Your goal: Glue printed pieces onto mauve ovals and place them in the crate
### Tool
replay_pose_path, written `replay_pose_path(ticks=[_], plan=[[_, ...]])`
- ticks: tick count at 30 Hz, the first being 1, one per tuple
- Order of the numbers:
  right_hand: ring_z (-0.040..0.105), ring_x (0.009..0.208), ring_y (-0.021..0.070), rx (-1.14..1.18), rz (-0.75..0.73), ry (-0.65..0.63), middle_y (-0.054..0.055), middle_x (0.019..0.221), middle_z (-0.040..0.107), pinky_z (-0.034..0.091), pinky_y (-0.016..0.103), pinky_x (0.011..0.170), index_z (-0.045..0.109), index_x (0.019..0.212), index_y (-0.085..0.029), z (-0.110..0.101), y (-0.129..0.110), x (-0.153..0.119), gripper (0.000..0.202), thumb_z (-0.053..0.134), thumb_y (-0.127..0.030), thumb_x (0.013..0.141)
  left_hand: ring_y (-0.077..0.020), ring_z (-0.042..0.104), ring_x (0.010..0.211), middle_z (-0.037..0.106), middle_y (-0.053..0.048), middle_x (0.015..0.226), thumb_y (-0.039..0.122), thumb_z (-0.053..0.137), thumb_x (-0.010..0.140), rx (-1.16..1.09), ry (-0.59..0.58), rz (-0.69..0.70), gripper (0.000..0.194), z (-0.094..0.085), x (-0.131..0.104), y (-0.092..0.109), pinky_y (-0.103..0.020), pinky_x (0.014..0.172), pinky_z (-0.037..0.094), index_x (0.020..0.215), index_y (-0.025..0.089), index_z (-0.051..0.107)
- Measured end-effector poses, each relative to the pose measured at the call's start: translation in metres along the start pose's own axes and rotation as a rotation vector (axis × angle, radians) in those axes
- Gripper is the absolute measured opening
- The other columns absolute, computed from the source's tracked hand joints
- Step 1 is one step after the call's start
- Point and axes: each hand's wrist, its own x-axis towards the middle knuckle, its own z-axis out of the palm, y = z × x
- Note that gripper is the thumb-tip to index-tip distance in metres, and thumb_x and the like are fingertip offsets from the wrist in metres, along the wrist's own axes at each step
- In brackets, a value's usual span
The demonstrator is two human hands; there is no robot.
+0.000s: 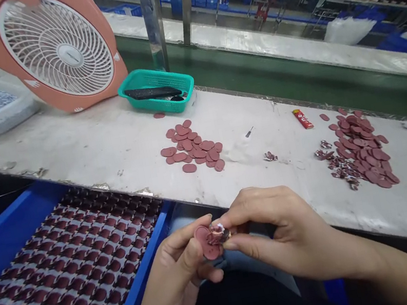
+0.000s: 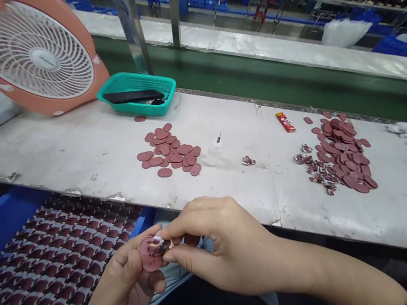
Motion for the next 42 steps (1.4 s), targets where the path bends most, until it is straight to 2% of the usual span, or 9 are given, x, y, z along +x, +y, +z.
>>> replay_pose_path(ticks=[8,14,18,27,36,42], plan=[[0.071,0.074,0.0120,-0.033,0.009,-0.073,0.000,0.084,0.077,0.054,0.021,0.067,0.074,0.098,-0.022,-0.004,0.000,0.006,0.013,0.072,-0.013,0.089,-0.0146,0.064,0.069,0.075,-0.004,0.079,0.046,0.093,0.061,0.017,0.003,-0.019,0.040,-0.002,0.005,-0.003,-0.016,0.047,0.052,0.093,0.023,0.084],[0.072,0.075,0.0118,0.033,0.052,-0.110,0.001,0.085,0.078,0.055,0.021,0.069,0.074,0.095,-0.019,-0.003,0.005,0.011,0.009,0.071,-0.013,0.089,-0.0136,0.065,0.070,0.074,-0.004,0.081,0.045,0.090,0.067,-0.002,-0.075,-0.071,0.040,-0.009,0.011,-0.006,-0.015,0.047,0.053,0.100,0.024,0.083],[0.073,0.073,0.0126,0.035,0.052,-0.120,0.001,0.083,0.078,0.055,0.022,0.067,0.074,0.094,-0.020,-0.005,0.006,0.013,0.009,0.070,-0.012,0.090,-0.0126,0.064,0.069,0.074,-0.004,0.082,0.043,0.089,0.070,-0.026,-0.081,-0.086,0.037,-0.009,0.012,-0.006,-0.015,0.048,0.054,0.100,0.023,0.083],[0.071,0.073,0.0133,0.003,0.062,-0.170,0.000,0.083,0.077,0.054,0.024,0.068,0.074,0.095,-0.022,-0.008,0.009,0.014,0.012,0.070,-0.012,0.089,-0.0130,0.063,0.068,0.072,-0.003,0.078,0.042,0.091,0.065,-0.033,-0.055,-0.110,0.036,-0.007,0.012,-0.003,-0.014,0.045,0.051,0.094,0.021,0.083],[0.071,0.078,0.0121,-0.059,-0.001,-0.213,0.000,0.086,0.077,0.054,0.021,0.069,0.072,0.096,-0.023,-0.010,0.002,0.016,0.013,0.067,-0.010,0.092,-0.0133,0.061,0.067,0.069,-0.002,0.072,0.044,0.092,0.062,-0.014,-0.036,-0.126,0.037,-0.001,0.009,0.005,-0.014,0.044,0.050,0.088,0.020,0.084],[0.070,0.079,0.0145,-0.111,-0.046,-0.250,0.004,0.087,0.075,0.055,0.024,0.070,0.071,0.101,-0.021,-0.011,-0.002,0.018,0.014,0.064,-0.011,0.094,-0.0104,0.058,0.061,0.068,-0.001,0.069,0.043,0.094,0.060,-0.019,-0.052,-0.126,0.035,-0.004,0.011,0.003,-0.013,0.044,0.050,0.086,0.022,0.084]])
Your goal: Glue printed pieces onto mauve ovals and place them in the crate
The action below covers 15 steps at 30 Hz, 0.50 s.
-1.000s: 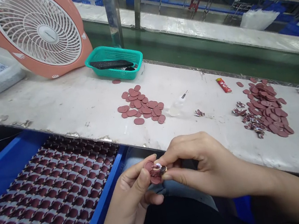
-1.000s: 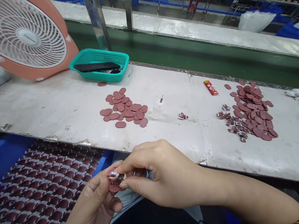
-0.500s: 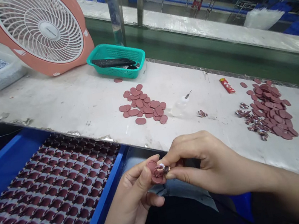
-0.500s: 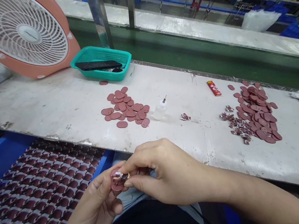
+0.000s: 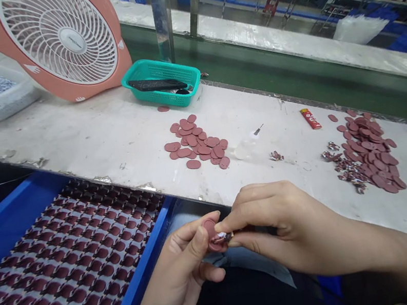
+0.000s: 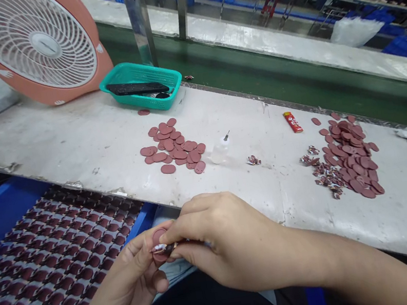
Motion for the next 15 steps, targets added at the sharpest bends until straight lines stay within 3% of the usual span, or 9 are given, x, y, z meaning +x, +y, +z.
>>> replay_pose_path(ticks=[8,15], plan=[[0.066,0.080,0.0128,-0.013,-0.053,0.024,0.004,0.090,0.073,0.054,0.022,0.073,0.070,0.113,-0.018,0.001,-0.006,-0.005,0.022,0.064,-0.007,0.094,-0.0113,0.062,0.061,0.072,-0.003,0.070,0.041,0.090,0.068,0.013,-0.063,0.074,0.030,-0.004,-0.001,-0.003,-0.015,0.047,0.052,0.090,0.022,0.084],[0.065,0.090,0.0100,0.041,-0.060,0.021,0.005,0.099,0.073,0.054,0.018,0.079,0.070,0.115,-0.013,-0.001,-0.009,-0.011,0.026,0.066,-0.002,0.092,-0.0120,0.066,0.062,0.077,-0.003,0.074,0.037,0.090,0.068,-0.036,-0.215,0.133,0.028,-0.002,-0.002,-0.001,-0.015,0.049,0.055,0.091,0.022,0.084]])
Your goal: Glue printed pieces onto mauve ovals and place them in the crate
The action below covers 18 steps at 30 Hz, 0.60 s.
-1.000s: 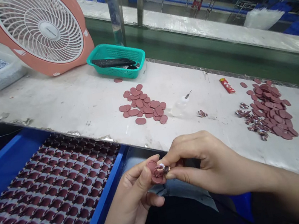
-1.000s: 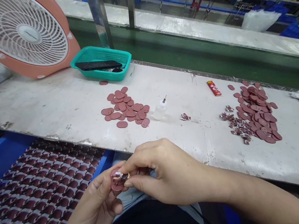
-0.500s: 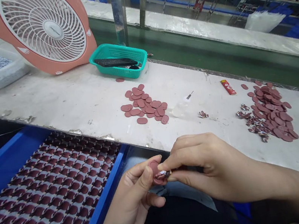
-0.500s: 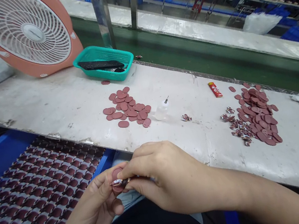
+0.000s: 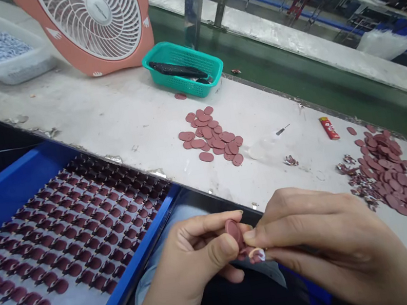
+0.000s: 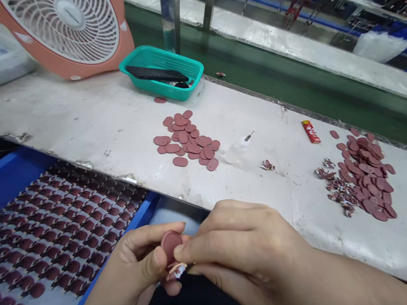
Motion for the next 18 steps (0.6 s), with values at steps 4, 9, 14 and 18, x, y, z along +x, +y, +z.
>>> replay_pose_path(ticks=[4,9,14,18], plan=[[0.065,0.090,0.0094,0.005,0.007,-0.007,0.003,0.101,0.073,0.055,0.018,0.080,0.069,0.117,-0.016,0.0012,0.0001,-0.0002,0.031,0.067,-0.001,0.090,-0.0129,0.068,0.064,0.078,-0.004,0.076,0.037,0.090,0.068,-0.032,-0.018,-0.017,0.030,-0.0027,-0.0008,-0.0004,-0.015,0.050,0.055,0.093,0.022,0.084],[0.065,0.087,0.0098,-0.014,0.007,-0.015,0.003,0.097,0.073,0.055,0.019,0.079,0.071,0.114,-0.015,0.0032,-0.0004,0.0025,0.027,0.067,-0.002,0.091,-0.0128,0.068,0.065,0.077,-0.002,0.074,0.039,0.090,0.067,-0.027,0.000,-0.029,0.029,-0.0041,-0.0015,-0.0007,-0.014,0.048,0.054,0.091,0.023,0.084],[0.065,0.089,0.0099,-0.024,0.014,-0.029,0.006,0.098,0.073,0.055,0.018,0.080,0.071,0.114,-0.011,0.0033,-0.0011,0.0031,0.024,0.066,-0.003,0.092,-0.0117,0.067,0.062,0.077,-0.003,0.075,0.039,0.090,0.068,-0.024,0.012,-0.034,0.028,-0.0043,-0.0002,-0.0013,-0.013,0.047,0.053,0.090,0.023,0.084],[0.065,0.092,0.0096,-0.024,0.025,-0.040,0.006,0.101,0.072,0.055,0.017,0.082,0.070,0.116,-0.012,0.0035,-0.0008,0.0008,0.026,0.066,-0.003,0.092,-0.0138,0.068,0.065,0.077,-0.004,0.076,0.039,0.091,0.066,-0.031,0.004,-0.022,0.030,-0.0064,-0.0006,-0.0015,-0.015,0.047,0.055,0.091,0.023,0.084]])
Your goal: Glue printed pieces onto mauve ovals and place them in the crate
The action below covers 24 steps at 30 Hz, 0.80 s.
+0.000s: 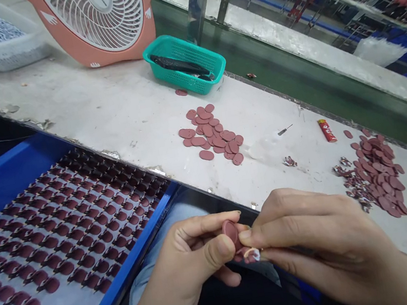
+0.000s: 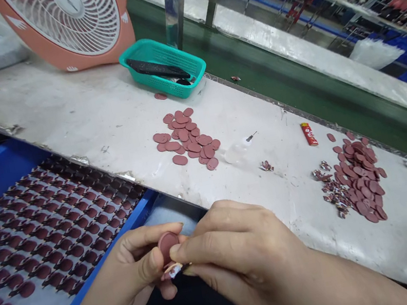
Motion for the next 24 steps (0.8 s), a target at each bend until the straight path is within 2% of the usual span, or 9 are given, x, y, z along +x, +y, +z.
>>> replay_pose_path(ticks=[8,14,19,24], plan=[[0.066,0.097,0.0112,-0.025,0.041,0.037,0.005,0.108,0.070,0.056,0.019,0.085,0.061,0.132,-0.017,-0.001,0.005,-0.002,0.044,0.073,-0.013,0.090,-0.0119,0.064,0.064,0.075,-0.004,0.077,0.035,0.084,0.077,0.009,-0.018,-0.031,0.022,-0.001,0.004,0.002,-0.015,0.046,0.055,0.095,0.023,0.084],[0.067,0.084,0.0100,-0.033,0.030,0.059,0.004,0.093,0.073,0.055,0.018,0.076,0.072,0.114,-0.017,0.001,0.010,0.004,0.022,0.068,-0.011,0.093,-0.0129,0.066,0.068,0.074,-0.005,0.076,0.038,0.085,0.076,-0.030,0.019,-0.100,0.025,0.000,0.006,0.001,-0.013,0.044,0.053,0.093,0.021,0.083],[0.069,0.081,0.0113,-0.004,0.032,0.078,0.004,0.089,0.075,0.056,0.019,0.074,0.073,0.107,-0.017,0.006,0.015,0.009,0.017,0.069,-0.010,0.092,-0.0114,0.064,0.065,0.073,-0.003,0.073,0.039,0.090,0.069,-0.051,0.079,-0.151,0.028,0.000,0.007,-0.002,-0.012,0.044,0.051,0.089,0.020,0.083],[0.070,0.077,0.0121,0.019,0.038,0.089,0.003,0.085,0.076,0.056,0.021,0.071,0.074,0.103,-0.017,0.008,0.018,0.009,0.014,0.071,-0.011,0.091,-0.0109,0.064,0.066,0.073,-0.003,0.074,0.040,0.090,0.068,-0.055,0.119,-0.161,0.029,0.001,0.007,-0.002,-0.011,0.044,0.050,0.089,0.021,0.083]])
